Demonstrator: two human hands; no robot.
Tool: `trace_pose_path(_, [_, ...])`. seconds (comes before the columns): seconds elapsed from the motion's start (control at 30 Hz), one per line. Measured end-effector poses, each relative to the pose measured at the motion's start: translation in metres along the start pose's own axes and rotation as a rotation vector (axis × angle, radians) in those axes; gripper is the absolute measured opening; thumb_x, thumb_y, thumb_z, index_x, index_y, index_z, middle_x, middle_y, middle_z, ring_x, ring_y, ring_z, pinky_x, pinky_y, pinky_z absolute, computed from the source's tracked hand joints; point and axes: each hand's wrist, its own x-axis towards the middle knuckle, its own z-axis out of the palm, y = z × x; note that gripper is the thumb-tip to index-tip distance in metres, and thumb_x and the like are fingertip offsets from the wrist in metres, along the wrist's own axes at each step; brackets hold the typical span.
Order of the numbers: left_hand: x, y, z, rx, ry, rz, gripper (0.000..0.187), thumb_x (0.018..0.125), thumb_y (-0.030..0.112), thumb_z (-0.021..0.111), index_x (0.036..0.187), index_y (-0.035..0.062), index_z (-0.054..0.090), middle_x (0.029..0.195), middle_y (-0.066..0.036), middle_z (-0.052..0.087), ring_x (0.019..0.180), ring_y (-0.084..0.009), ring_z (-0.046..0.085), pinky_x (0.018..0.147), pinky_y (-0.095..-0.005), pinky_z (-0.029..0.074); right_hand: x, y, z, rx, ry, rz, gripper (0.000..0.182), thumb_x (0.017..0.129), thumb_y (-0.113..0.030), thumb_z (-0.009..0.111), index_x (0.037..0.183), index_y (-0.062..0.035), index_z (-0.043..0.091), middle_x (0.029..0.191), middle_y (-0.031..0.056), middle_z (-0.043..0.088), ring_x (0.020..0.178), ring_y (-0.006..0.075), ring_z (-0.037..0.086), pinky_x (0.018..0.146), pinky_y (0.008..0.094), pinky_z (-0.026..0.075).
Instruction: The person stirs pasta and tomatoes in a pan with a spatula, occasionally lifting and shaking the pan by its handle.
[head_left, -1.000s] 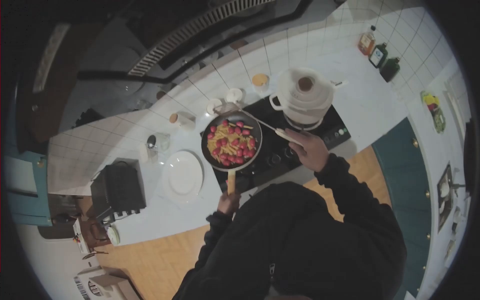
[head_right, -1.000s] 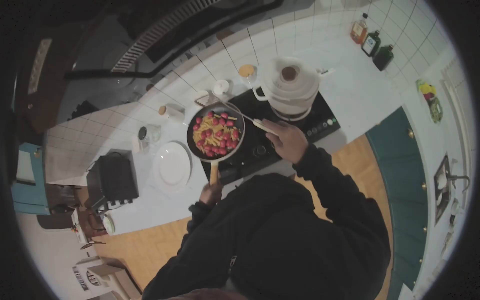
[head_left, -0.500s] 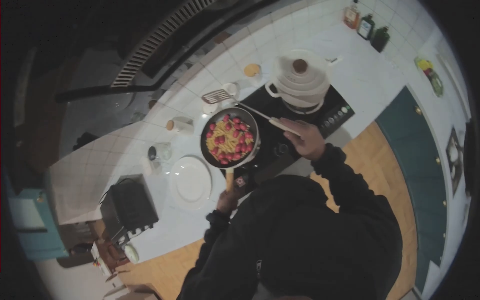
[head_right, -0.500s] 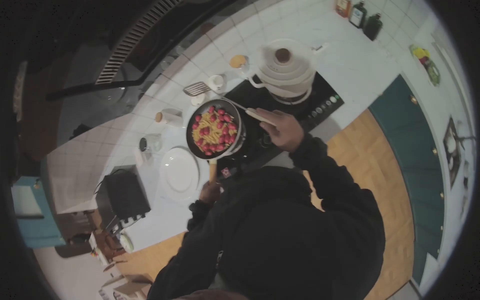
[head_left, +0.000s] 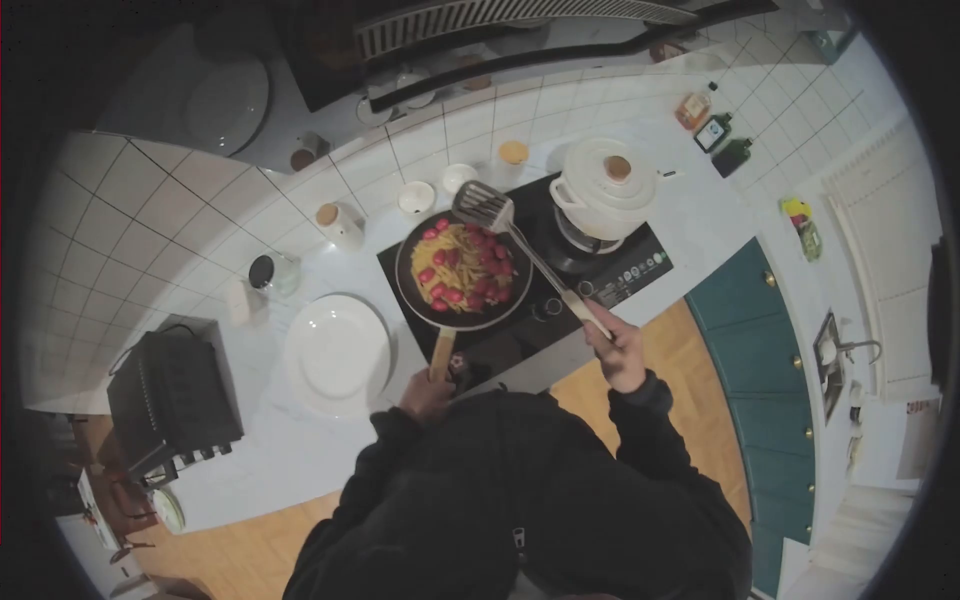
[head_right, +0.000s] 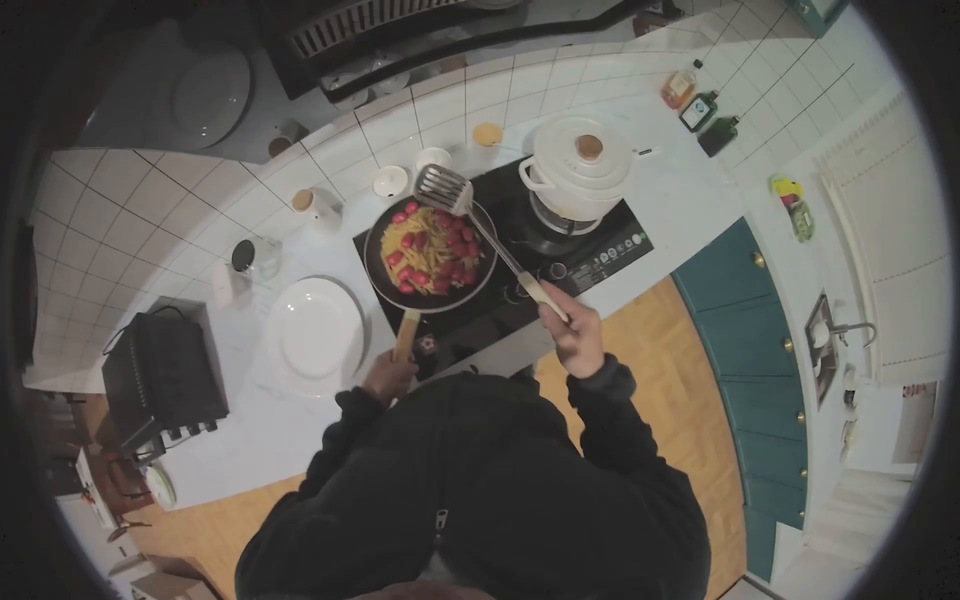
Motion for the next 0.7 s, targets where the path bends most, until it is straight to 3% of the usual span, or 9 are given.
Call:
trace_pose_path(0.1, [0.000, 0.001, -0.003, -0.044, -0.066, -0.030, 0.015, 0.075, 0.004, 0.059, 0.086, 0.0094, 0.050, 0.066, -0.003, 0.047, 0.047, -0.0115, 0.043, 0.036, -0.0252, 0.034, -0.012, -0.008, 0.015, 0.072, 0.113, -0.036, 0.032, 0.096, -0.026, 0.060, 0.124, -0.0097, 0.066, 0.083, 0.0026, 0.065, 0.066, 0.0162, 0.055, 0.063, 0.0288, 0.044])
trace_pose_path(0.2, [-0.010, 0.009, -0.002, 0.117, -0.024, -0.023, 0.010, 0.077, 0.008, 0.056, 0.084, 0.0111, 0.050, 0.064, -0.001, 0.047, 0.049, -0.0120, 0.046, 0.040, -0.0256, 0.037, -0.019, -0.018, 0.013, 0.067, 0.088, 0.045, 0.033, 0.097, -0.028, 0.059, 0.122, -0.0078, 0.066, 0.081, 0.0030, 0.066, 0.064, 0.0168, 0.056, 0.061, 0.0267, 0.043])
trace_pose_path(0.3, [0.002, 0.002, -0.004, 0.036, -0.071, 0.012, 0.012, 0.078, 0.007, 0.056, 0.084, 0.0100, 0.046, 0.060, -0.001, 0.042, 0.044, -0.0118, 0.043, 0.035, -0.0261, 0.035, -0.022, -0.024, 0.006, 0.099, 0.087, 0.057, 0.036, 0.096, -0.027, 0.060, 0.127, -0.0075, 0.062, 0.074, 0.0030, 0.059, 0.061, 0.0152, 0.049, 0.058, 0.0278, 0.039])
trace_pose_path(0.4, [-0.005, 0.008, 0.002, 0.005, -0.059, 0.005, 0.015, 0.078, 0.004, 0.059, 0.088, 0.0086, 0.049, 0.063, -0.002, 0.047, 0.047, -0.0121, 0.047, 0.038, -0.0260, 0.038, -0.022, -0.022, 0.000, 0.096, 0.109, 0.085, 0.037, 0.096, -0.028, 0.060, 0.126, -0.0066, 0.063, 0.068, 0.0015, 0.052, 0.057, 0.0139, 0.044, 0.056, 0.0284, 0.036])
trace_pose_path(0.5, [-0.003, 0.010, 0.005, -0.013, -0.022, 0.019, 0.012, 0.076, 0.007, 0.057, 0.087, 0.0058, 0.052, 0.061, -0.003, 0.044, 0.048, -0.0128, 0.043, 0.039, -0.0266, 0.034, -0.019, -0.015, -0.002, 0.142, 0.081, 0.137, 0.036, 0.096, -0.030, 0.059, 0.126, -0.0095, 0.063, 0.068, 0.0017, 0.052, 0.051, 0.0134, 0.043, 0.048, 0.0251, 0.035])
trace_pose_path(0.6, [-0.010, 0.003, 0.000, 0.051, 0.010, -0.001, 0.010, 0.076, 0.009, 0.055, 0.084, 0.0090, 0.049, 0.062, -0.004, 0.044, 0.050, -0.0144, 0.045, 0.040, -0.0285, 0.035, -0.024, -0.007, 0.005, 0.219, 0.074, 0.146, 0.035, 0.095, -0.028, 0.061, 0.124, -0.0092, 0.065, 0.066, 0.0019, 0.053, 0.054, 0.0139, 0.045, 0.049, 0.0273, 0.035])
trace_pose_path(0.7, [-0.010, -0.001, -0.007, 0.081, -0.009, -0.008, 0.011, 0.076, 0.012, 0.057, 0.084, 0.0130, 0.050, 0.065, -0.001, 0.044, 0.054, -0.0121, 0.044, 0.047, -0.0270, 0.037, -0.023, -0.001, 0.007, 0.259, 0.107, 0.138, 0.032, 0.096, -0.023, 0.061, 0.123, -0.0079, 0.065, 0.065, 0.0031, 0.055, 0.047, 0.0123, 0.041, 0.044, 0.0252, 0.032])
